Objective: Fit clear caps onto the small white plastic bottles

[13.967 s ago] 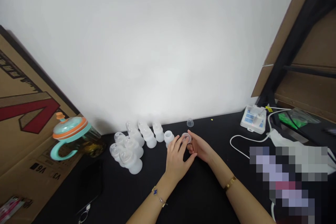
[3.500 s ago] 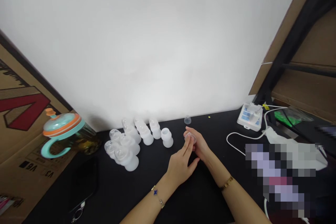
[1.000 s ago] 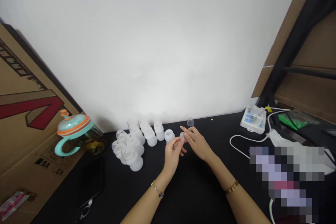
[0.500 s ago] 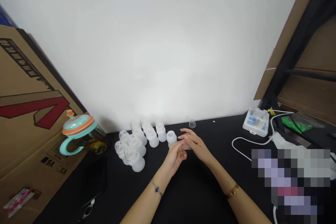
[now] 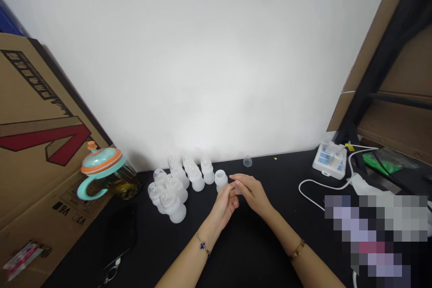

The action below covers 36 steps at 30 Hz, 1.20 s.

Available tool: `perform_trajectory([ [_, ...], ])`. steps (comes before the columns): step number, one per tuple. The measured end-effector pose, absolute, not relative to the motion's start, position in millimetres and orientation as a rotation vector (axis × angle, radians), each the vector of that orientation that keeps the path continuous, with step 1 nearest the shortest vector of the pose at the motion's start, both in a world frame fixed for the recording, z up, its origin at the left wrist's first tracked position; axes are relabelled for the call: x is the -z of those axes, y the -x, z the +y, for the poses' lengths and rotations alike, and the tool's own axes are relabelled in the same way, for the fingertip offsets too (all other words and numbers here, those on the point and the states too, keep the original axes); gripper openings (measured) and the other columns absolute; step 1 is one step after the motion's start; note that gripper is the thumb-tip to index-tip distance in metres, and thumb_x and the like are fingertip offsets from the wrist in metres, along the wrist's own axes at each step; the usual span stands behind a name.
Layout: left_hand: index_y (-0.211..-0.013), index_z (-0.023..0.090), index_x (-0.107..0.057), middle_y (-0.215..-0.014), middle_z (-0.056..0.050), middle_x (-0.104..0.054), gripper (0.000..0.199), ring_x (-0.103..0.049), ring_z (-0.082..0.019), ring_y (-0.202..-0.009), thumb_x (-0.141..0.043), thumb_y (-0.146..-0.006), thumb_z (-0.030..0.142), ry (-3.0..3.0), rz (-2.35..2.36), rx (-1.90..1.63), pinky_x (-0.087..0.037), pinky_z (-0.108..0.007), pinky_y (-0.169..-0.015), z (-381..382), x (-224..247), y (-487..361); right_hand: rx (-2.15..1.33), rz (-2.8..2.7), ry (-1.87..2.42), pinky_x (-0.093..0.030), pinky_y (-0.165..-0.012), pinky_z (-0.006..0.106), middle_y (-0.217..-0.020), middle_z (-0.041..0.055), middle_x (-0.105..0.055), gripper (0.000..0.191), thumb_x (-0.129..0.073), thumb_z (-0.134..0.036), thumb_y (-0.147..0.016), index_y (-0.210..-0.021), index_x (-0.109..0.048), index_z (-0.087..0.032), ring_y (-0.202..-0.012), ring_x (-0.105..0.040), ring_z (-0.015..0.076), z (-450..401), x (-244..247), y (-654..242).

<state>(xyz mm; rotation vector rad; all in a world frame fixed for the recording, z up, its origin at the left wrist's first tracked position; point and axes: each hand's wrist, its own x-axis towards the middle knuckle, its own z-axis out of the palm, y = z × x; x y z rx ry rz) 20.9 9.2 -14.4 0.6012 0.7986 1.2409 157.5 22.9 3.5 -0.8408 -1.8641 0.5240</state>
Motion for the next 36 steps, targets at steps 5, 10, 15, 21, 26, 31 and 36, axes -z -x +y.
perform_trajectory([
  [5, -0.085, 0.013, -0.066, -0.072, -0.005, -0.074, 0.032, -0.043, -0.002, -0.037, -0.081, -0.071, 0.039, -0.595, 0.797, -1.247, -0.030, -0.017, -0.040, 6.2, 12.3, -22.4, -0.344, -1.906, 0.884, -0.052, -0.096, 0.038, -0.123, 0.0040, -0.073, 0.033, -0.046, -0.030, -0.103, -0.126, -0.070, -0.030, -0.114, -0.067, 0.0235, 21.9, -0.7, -157.3],
  [10, -0.084, 0.014, -0.064, -0.073, -0.006, -0.074, 0.035, -0.037, -0.001, -0.036, -0.082, -0.069, 0.040, -0.588, 0.789, -1.245, -0.026, -0.017, -0.040, 4.2, 9.8, -23.5, -0.220, -1.921, 0.860, -0.052, -0.095, 0.037, -0.124, 0.0048, -0.072, 0.035, -0.044, -0.028, -0.104, -0.130, -0.068, -0.029, -0.113, -0.067, 0.0226, 20.4, 0.4, -156.6],
  [15, -0.083, 0.015, -0.061, -0.072, -0.004, -0.073, 0.037, -0.030, 0.002, -0.034, -0.082, -0.068, 0.041, -0.559, 0.785, -1.240, -0.020, -0.016, -0.039, 2.4, 10.5, -24.8, -0.088, -1.910, 0.845, -0.053, -0.091, 0.037, -0.122, 0.0064, -0.073, 0.034, -0.044, -0.028, -0.105, -0.131, -0.066, -0.027, -0.109, -0.069, 0.0221, 18.1, 0.6, -155.5],
  [21, -0.082, 0.015, -0.059, -0.065, 0.002, -0.066, 0.040, -0.025, 0.004, -0.033, -0.085, -0.066, 0.040, -0.506, 0.720, -1.202, -0.018, -0.015, -0.038, 0.7, 8.6, -25.2, 0.022, -1.925, 0.817, -0.052, -0.088, 0.037, -0.122, 0.0086, -0.073, 0.035, -0.043, -0.027, -0.105, -0.132, -0.065, -0.024, -0.106, -0.069, 0.0219, 16.8, 0.2, -155.8],
  [26, -0.076, 0.016, -0.056, -0.058, 0.007, -0.059, 0.039, -0.022, 0.004, -0.032, -0.086, -0.066, 0.039, -0.470, 0.663, -1.177, -0.016, -0.014, -0.036, -1.3, 8.3, -27.0, 0.005, -1.951, 0.823, -0.051, -0.091, 0.040, -0.125, 0.0086, -0.072, 0.036, -0.043, -0.027, -0.105, -0.135, -0.064, -0.026, -0.110, -0.068, 0.0237, 16.0, 2.7, -156.9],
  [31, -0.074, 0.015, -0.058, -0.058, 0.007, -0.058, 0.036, -0.023, 0.004, -0.033, -0.085, -0.069, 0.039, -0.453, 0.616, -1.182, -0.020, -0.014, -0.038, -2.4, 10.4, -29.9, -0.076, -1.914, 0.862, -0.051, -0.093, 0.042, -0.124, 0.0099, -0.072, 0.039, -0.042, -0.025, -0.104, -0.138, -0.061, -0.025, -0.111, -0.068, 0.0248, 14.7, 1.7, -155.9],
  [36, -0.084, 0.014, -0.067, -0.078, -0.004, -0.074, 0.040, -0.032, 0.002, -0.035, -0.086, -0.068, 0.044, -0.523, 0.724, -1.250, -0.025, -0.016, -0.039, 0.4, 5.8, -29.3, -0.359, -1.698, 0.925, -0.054, -0.089, 0.041, -0.130, 0.0107, -0.068, 0.043, -0.057, -0.031, -0.096, -0.138, -0.058, -0.025, -0.105, -0.069, 0.0249, 22.1, -0.3, -158.5],
])
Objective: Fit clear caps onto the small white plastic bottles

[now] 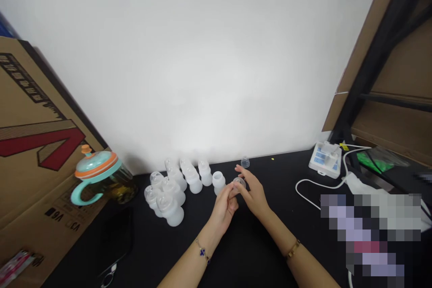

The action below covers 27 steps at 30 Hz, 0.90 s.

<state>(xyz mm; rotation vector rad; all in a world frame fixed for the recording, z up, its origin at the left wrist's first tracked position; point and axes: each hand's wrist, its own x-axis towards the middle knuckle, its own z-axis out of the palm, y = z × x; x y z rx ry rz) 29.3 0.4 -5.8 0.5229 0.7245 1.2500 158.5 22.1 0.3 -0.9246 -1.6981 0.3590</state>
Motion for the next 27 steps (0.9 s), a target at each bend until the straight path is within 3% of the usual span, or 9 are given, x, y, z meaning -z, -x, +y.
perform_trajectory([
  [5, -0.086, 0.013, -0.070, -0.090, -0.006, -0.075, 0.037, -0.040, 0.001, -0.043, -0.086, -0.071, 0.043, -0.622, 0.786, -1.387, -0.032, -0.017, -0.042, 0.6, 3.1, -26.9, -0.647, -1.454, 0.924, -0.057, -0.072, 0.034, -0.117, 0.0100, -0.072, 0.035, -0.075, -0.037, -0.081, -0.114, -0.071, -0.022, -0.093, -0.069, 0.0241, 29.9, -6.1, -163.4],
  [9, -0.089, 0.013, -0.071, -0.098, -0.008, -0.074, 0.037, -0.043, 0.000, -0.046, -0.085, -0.073, 0.043, -0.641, 0.796, -1.404, -0.034, -0.017, -0.044, 0.7, 6.1, -26.1, -0.757, -1.466, 0.874, -0.057, -0.072, 0.033, -0.110, 0.0092, -0.075, 0.021, -0.077, -0.035, -0.079, -0.095, -0.076, -0.021, -0.095, -0.070, 0.0247, 31.0, -8.1, -163.7],
  [15, -0.089, 0.013, -0.071, -0.101, -0.009, -0.073, 0.037, -0.045, -0.001, -0.048, -0.084, -0.075, 0.044, -0.668, 0.795, -1.388, -0.034, -0.017, -0.044, 0.5, 7.6, -25.9, -0.817, -1.532, 0.867, -0.061, -0.074, 0.034, -0.108, 0.0085, -0.076, 0.027, -0.077, -0.038, -0.078, -0.100, -0.078, -0.022, -0.095, -0.073, 0.0251, 33.3, -9.9, -167.0],
  [20, -0.089, 0.013, -0.070, -0.101, -0.009, -0.073, 0.039, -0.043, 0.000, -0.046, -0.084, -0.073, 0.045, -0.697, 0.805, -1.372, -0.032, -0.017, -0.042, -0.9, 6.5, -26.3, -0.719, -1.644, 0.825, -0.062, -0.077, 0.037, -0.106, 0.0069, -0.078, 0.021, -0.076, -0.037, -0.082, -0.098, -0.081, -0.025, -0.088, -0.074, 0.0237, 33.6, -12.4, -172.3],
  [24, -0.083, 0.013, -0.066, -0.090, -0.006, -0.072, 0.039, -0.038, 0.001, -0.043, -0.084, -0.073, 0.046, -0.677, 0.782, -1.345, -0.029, -0.018, -0.041, -1.6, 3.6, -26.2, -0.613, -1.627, 0.799, -0.061, -0.087, 0.040, -0.105, 0.0060, -0.079, 0.013, -0.073, -0.034, -0.086, -0.093, -0.082, -0.027, -0.097, -0.074, 0.0260, 30.1, -11.3, -170.7],
  [27, -0.080, 0.014, -0.063, -0.079, -0.001, -0.067, 0.040, -0.033, 0.001, -0.041, -0.084, -0.073, 0.047, -0.683, 0.749, -1.336, -0.027, -0.019, -0.041, -2.4, 1.0, -26.2, -0.551, -1.611, 0.818, -0.061, -0.085, 0.039, -0.105, 0.0055, -0.079, 0.013, -0.072, -0.033, -0.088, -0.095, -0.082, -0.028, -0.094, -0.075, 0.0252, 25.2, -11.6, -167.8],
])
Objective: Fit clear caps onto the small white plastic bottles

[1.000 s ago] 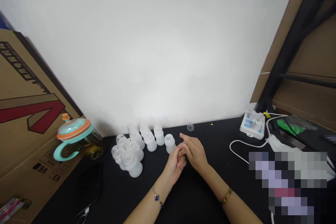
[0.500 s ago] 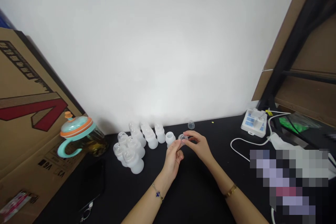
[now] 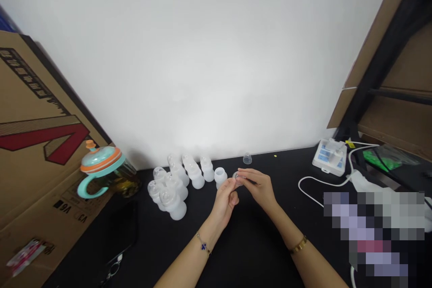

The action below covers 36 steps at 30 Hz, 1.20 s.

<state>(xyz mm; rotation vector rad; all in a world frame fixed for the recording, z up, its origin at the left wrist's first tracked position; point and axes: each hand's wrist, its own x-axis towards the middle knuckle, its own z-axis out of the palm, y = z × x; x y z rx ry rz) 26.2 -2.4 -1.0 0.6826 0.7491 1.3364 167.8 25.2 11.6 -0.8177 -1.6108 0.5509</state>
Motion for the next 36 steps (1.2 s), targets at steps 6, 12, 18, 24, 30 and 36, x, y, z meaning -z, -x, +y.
perform_trajectory([
  [6, -0.079, 0.015, -0.061, -0.069, 0.004, -0.058, 0.042, -0.031, 0.001, -0.040, -0.083, -0.074, 0.050, -0.728, 0.741, -1.304, -0.024, -0.019, -0.041, -3.7, -0.4, -26.6, -0.498, -1.570, 0.904, -0.060, -0.070, 0.034, -0.089, 0.0058, -0.079, 0.019, -0.066, -0.038, -0.091, -0.090, -0.081, -0.026, -0.077, -0.073, 0.0224, 18.5, -16.8, -164.4],
  [12, -0.084, 0.015, -0.066, -0.068, 0.005, -0.056, 0.041, -0.031, -0.001, -0.044, -0.085, -0.071, 0.049, -0.657, 0.787, -1.313, -0.027, -0.019, -0.043, -1.1, 3.5, -26.3, -0.694, -1.538, 0.960, -0.055, -0.056, 0.027, -0.084, 0.0058, -0.077, 0.026, -0.068, -0.045, -0.086, -0.088, -0.079, -0.021, -0.074, -0.071, 0.0212, 27.0, -15.4, -166.5],
  [18, -0.085, 0.015, -0.068, -0.073, 0.001, -0.064, 0.038, -0.033, -0.001, -0.045, -0.085, -0.071, 0.046, -0.598, 0.785, -1.293, -0.027, -0.020, -0.044, -2.7, -2.2, -25.7, -0.897, -1.472, 0.914, -0.056, -0.055, 0.027, -0.094, 0.0081, -0.077, 0.030, -0.066, -0.046, -0.086, -0.086, -0.079, -0.019, -0.081, -0.072, 0.0230, 31.0, -16.0, -168.4],
  [24, -0.081, 0.014, -0.069, -0.072, 0.001, -0.062, 0.034, -0.038, -0.002, -0.046, -0.084, -0.071, 0.043, -0.665, 0.805, -1.324, -0.031, -0.020, -0.045, -4.4, -5.4, -23.0, -0.854, -1.523, 0.989, -0.057, -0.060, 0.028, -0.093, 0.0066, -0.078, 0.022, -0.074, -0.035, -0.079, -0.093, -0.080, -0.020, -0.082, -0.072, 0.0228, 28.3, -17.1, -167.9],
  [30, -0.078, 0.014, -0.068, -0.060, 0.004, -0.054, 0.033, -0.036, -0.002, -0.043, -0.084, -0.072, 0.042, -0.750, 0.888, -1.357, -0.028, -0.018, -0.044, 1.5, 6.3, -20.2, -0.863, -1.576, 0.961, -0.064, -0.069, 0.034, -0.103, 0.0080, -0.079, 0.027, -0.070, -0.030, -0.078, -0.100, -0.079, -0.019, -0.084, -0.076, 0.0246, 29.6, -9.8, -165.9],
  [36, -0.085, 0.013, -0.069, -0.067, 0.000, -0.063, 0.036, -0.035, 0.000, -0.041, -0.077, -0.078, 0.048, -0.905, 0.948, -1.321, -0.020, -0.019, -0.041, 3.8, 7.3, -20.0, -0.788, -1.597, 0.980, -0.064, -0.065, 0.032, -0.100, 0.0077, -0.079, 0.026, -0.065, -0.030, -0.082, -0.100, -0.079, -0.018, -0.080, -0.076, 0.0231, 30.5, -6.8, -164.7],
])
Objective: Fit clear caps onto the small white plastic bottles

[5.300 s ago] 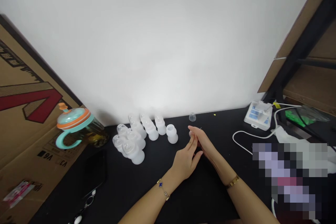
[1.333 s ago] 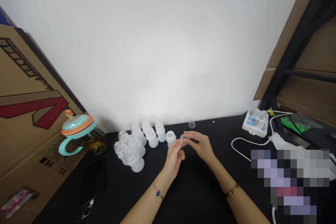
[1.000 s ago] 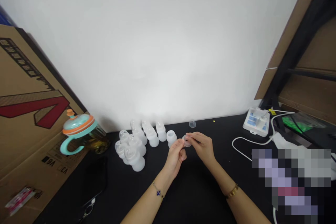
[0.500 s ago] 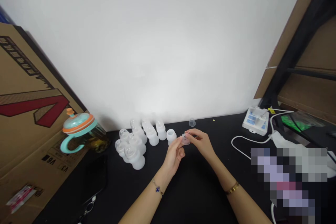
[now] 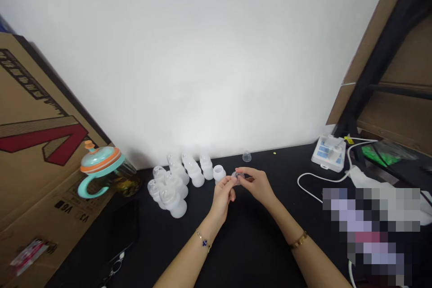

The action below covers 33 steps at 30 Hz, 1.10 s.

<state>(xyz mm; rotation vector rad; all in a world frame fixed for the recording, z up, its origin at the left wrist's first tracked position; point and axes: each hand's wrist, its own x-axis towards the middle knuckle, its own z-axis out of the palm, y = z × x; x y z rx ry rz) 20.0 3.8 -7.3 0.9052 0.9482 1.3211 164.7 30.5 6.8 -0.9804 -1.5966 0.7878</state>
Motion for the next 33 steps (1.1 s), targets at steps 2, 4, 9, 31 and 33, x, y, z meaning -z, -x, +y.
perform_trajectory([
  [2, -0.086, 0.013, -0.069, -0.076, -0.003, -0.068, 0.037, -0.035, 0.001, -0.040, -0.075, -0.080, 0.050, -0.935, 0.963, -1.317, -0.018, -0.019, -0.041, 3.8, 6.1, -20.3, -0.750, -1.600, 0.992, -0.063, -0.065, 0.030, -0.099, 0.0075, -0.080, 0.025, -0.065, -0.031, -0.083, -0.099, -0.079, -0.019, -0.081, -0.076, 0.0229, 30.9, -7.2, -165.5],
  [4, -0.086, 0.013, -0.068, -0.084, -0.005, -0.070, 0.038, -0.036, 0.001, -0.040, -0.074, -0.081, 0.051, -0.950, 0.976, -1.324, -0.017, -0.019, -0.040, 3.6, 5.0, -20.5, -0.713, -1.608, 1.011, -0.063, -0.065, 0.030, -0.096, 0.0073, -0.080, 0.023, -0.066, -0.032, -0.084, -0.098, -0.079, -0.019, -0.082, -0.076, 0.0231, 31.7, -7.0, -166.5],
  [9, -0.085, 0.013, -0.068, -0.079, -0.003, -0.067, 0.040, -0.036, 0.000, -0.041, -0.072, -0.082, 0.053, -1.013, 1.027, -1.338, -0.017, -0.020, -0.040, 1.0, 3.3, -20.8, -0.632, -1.637, 1.035, -0.061, -0.064, 0.030, -0.094, 0.0072, -0.080, 0.019, -0.066, -0.030, -0.085, -0.096, -0.079, -0.020, -0.080, -0.076, 0.0232, 34.0, -0.9, -165.8],
  [31, -0.091, 0.017, -0.066, -0.054, 0.008, -0.045, 0.036, -0.032, -0.004, -0.041, -0.074, -0.081, 0.051, -1.181, 1.079, -1.304, -0.021, -0.019, -0.043, -3.4, -0.2, -21.3, -0.888, -1.561, 0.943, -0.062, -0.078, 0.036, -0.092, 0.0070, -0.080, 0.020, -0.071, -0.032, -0.083, -0.097, -0.077, -0.019, -0.081, -0.076, 0.0233, 36.2, -3.3, -170.9],
  [33, -0.091, 0.017, -0.066, -0.054, 0.008, -0.046, 0.037, -0.033, -0.004, -0.042, -0.073, -0.082, 0.052, -1.184, 1.090, -1.295, -0.021, -0.019, -0.043, -4.1, -0.1, -21.7, -0.802, -1.587, 0.967, -0.061, -0.078, 0.035, -0.092, 0.0065, -0.080, 0.018, -0.069, -0.030, -0.084, -0.096, -0.077, -0.020, -0.082, -0.076, 0.0224, 35.0, -2.8, -169.0],
])
